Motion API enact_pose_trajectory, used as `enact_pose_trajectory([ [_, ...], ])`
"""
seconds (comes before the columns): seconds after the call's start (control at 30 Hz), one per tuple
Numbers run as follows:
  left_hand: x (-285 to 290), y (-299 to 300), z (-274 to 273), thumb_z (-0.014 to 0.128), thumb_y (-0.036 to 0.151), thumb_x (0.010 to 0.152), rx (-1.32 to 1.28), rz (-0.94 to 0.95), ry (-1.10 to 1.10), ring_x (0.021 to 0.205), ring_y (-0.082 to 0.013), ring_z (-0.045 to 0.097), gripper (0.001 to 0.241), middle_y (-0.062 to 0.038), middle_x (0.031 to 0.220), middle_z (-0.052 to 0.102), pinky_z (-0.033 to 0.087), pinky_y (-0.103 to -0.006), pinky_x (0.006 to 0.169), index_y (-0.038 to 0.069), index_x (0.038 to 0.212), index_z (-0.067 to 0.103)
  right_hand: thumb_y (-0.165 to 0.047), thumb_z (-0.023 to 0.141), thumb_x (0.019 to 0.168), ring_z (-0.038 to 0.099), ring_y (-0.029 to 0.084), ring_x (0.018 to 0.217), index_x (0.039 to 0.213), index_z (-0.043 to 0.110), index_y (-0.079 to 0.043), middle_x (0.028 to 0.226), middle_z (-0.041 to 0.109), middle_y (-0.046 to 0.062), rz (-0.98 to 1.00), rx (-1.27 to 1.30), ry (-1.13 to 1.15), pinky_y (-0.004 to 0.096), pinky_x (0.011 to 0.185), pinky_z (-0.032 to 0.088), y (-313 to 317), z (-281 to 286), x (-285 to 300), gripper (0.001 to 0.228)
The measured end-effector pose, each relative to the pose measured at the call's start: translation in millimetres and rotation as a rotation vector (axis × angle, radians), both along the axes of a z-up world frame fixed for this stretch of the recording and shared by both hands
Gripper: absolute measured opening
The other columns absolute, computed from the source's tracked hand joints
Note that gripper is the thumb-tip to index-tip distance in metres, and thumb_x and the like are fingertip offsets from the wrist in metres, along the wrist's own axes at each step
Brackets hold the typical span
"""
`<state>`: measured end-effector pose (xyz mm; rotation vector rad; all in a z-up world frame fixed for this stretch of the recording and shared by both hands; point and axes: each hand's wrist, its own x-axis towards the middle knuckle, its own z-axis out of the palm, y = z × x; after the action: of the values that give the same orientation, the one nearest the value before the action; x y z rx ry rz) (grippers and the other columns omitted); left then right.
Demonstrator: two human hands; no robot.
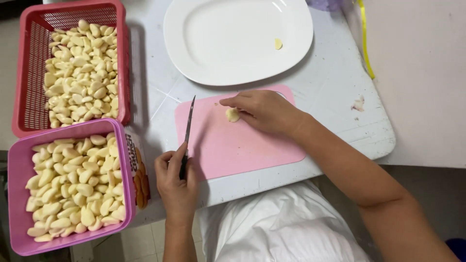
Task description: Slicing garlic cloves on a cutting board using a knife
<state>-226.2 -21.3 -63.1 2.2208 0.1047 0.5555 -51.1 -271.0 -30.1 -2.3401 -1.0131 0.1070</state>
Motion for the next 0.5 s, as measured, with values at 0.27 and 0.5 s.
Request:
enact_pose_trajectory([
  [0.27,-4,6,-1,0.068,0.004,0.103,-0.214,0.037,0.024,0.095,-0.0135,0.057,0.039,-0.008,0.121,0.053,0.056,-0.0282,0.09,0.016,0.14,0.069,-0.009,0.08,0.095,0.053,0.033,0.108,0.095,0.083,-0.011,0.119,0.066,0.005,-0.056,0.037,-0.523,0.041,0.085,0.054,35,-10,25,0.004],
  [0.5,-2,6,-3,0.067,0.005,0.102,-0.187,0.031,0.016,0.098,-0.0155,0.06,0.039,-0.01,0.12,0.054,0.055,-0.0287,0.085,0.016,0.14,0.069,-0.022,0.083,0.084,0.04,0.036,0.146,0.073,0.08,-0.02,0.148,0.061,0.003,0.009,-0.197,-0.485,0.053,0.104,0.037,61,-23,42,0.012],
])
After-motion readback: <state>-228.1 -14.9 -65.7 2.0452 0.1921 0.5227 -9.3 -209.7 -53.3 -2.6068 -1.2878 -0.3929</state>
